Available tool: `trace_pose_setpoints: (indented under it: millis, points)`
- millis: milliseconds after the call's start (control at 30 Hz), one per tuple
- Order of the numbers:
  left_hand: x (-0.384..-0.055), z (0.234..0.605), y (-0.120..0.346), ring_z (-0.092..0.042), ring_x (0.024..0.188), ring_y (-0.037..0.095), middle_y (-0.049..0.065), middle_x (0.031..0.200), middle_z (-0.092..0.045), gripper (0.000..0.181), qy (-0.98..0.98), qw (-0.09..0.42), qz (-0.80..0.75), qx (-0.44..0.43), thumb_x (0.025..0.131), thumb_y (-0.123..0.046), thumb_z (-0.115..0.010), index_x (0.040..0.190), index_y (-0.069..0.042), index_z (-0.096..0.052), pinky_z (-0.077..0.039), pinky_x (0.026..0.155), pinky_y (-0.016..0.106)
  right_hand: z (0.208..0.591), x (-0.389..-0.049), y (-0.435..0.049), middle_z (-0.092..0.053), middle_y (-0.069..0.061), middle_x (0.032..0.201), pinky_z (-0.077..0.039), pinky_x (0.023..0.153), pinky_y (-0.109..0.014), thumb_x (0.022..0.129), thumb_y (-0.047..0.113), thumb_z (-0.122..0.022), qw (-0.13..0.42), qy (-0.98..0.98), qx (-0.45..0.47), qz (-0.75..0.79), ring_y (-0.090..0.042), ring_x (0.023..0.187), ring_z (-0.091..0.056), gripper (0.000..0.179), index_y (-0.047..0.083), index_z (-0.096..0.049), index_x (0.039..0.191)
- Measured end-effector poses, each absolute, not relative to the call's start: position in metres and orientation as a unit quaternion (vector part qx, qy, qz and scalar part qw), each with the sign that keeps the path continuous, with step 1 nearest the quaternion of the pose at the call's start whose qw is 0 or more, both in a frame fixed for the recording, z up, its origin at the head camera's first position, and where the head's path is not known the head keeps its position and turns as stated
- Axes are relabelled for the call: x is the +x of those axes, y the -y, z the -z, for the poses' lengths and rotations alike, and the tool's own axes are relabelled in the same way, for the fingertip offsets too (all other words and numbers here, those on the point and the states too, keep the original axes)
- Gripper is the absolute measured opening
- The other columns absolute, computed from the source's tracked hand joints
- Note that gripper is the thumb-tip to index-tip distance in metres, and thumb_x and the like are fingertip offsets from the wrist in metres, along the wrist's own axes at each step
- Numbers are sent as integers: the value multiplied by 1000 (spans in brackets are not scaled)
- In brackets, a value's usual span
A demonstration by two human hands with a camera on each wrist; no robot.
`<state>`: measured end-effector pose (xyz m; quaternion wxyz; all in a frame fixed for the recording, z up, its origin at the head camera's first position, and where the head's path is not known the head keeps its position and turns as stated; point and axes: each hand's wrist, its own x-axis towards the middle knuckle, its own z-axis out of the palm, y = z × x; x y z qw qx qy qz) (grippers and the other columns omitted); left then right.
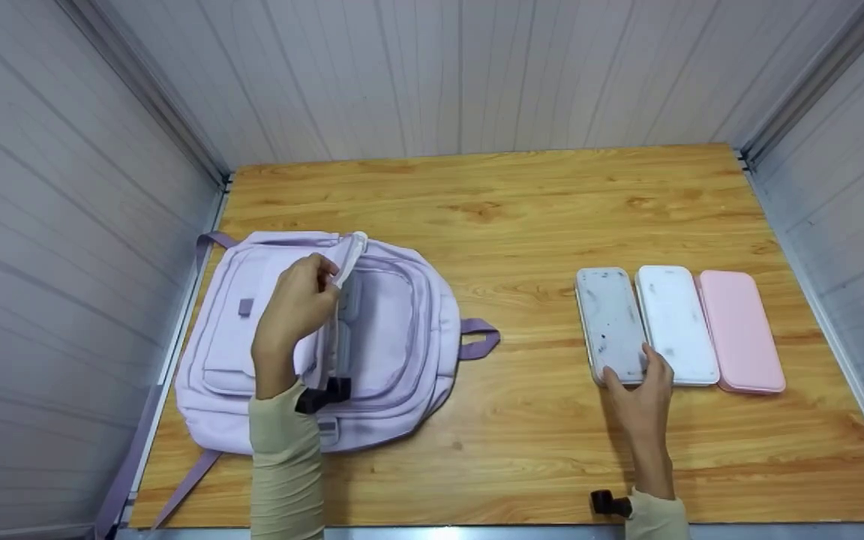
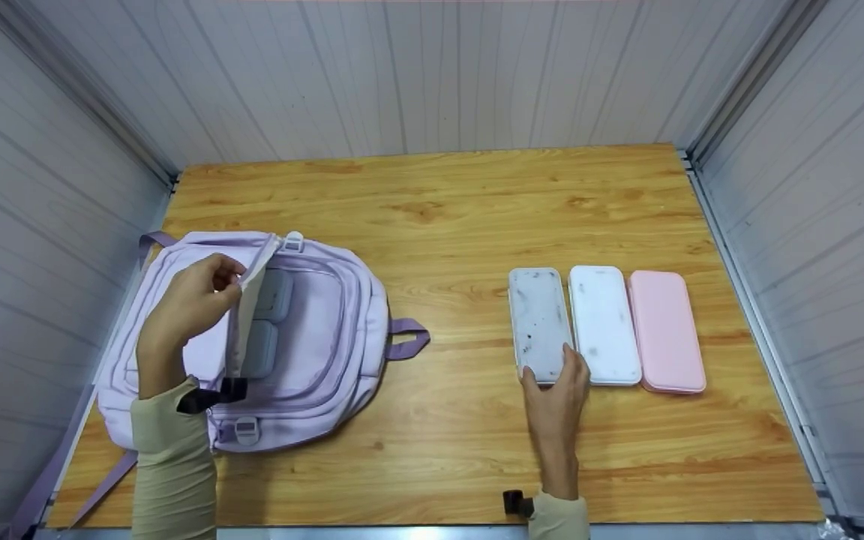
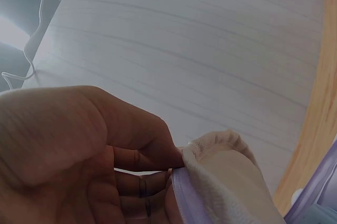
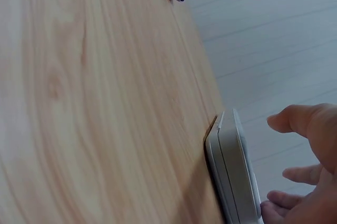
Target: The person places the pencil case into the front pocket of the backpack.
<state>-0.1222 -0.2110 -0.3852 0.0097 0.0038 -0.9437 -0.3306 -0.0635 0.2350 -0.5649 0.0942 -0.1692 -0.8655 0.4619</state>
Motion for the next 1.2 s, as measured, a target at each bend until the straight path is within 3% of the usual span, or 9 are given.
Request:
trace_pose_setpoints:
  millis: [367, 633, 1200]
  points:
    - [-121, 384, 210, -53, 82, 26, 13, 90, -56, 26, 942, -9, 334, 17, 85, -3, -47, 105, 4, -60, -43, 74, 37, 573, -61, -229, -12, -32, 147, -22, 105, -62, 80, 28, -74, 32, 889, -188, -416, -48, 135, -15, 97, -2, -14, 150]
    - [-121, 384, 210, -53, 82, 27, 14, 91, -57, 25, 943, -10, 334, 15, 85, -4, -47, 105, 4, -60, -44, 73, 38, 578, -64, -226, -7, -31, 149, -18, 106, -63, 80, 29, -73, 9, 895, -202, -398, -50, 137, -10, 104, 0, -3, 151]
    - [-122, 380, 208, -51, 79, 26, 13, 88, -55, 25, 945, -10, 326, 12, 85, -3, -46, 104, 5, -60, -42, 71, 36, 577, -62, -228, -13, -26, 153, -21, 109, -59, 78, 26, -76, 39, 875, -220, -430, -45, 139, -17, 101, 7, -11, 153]
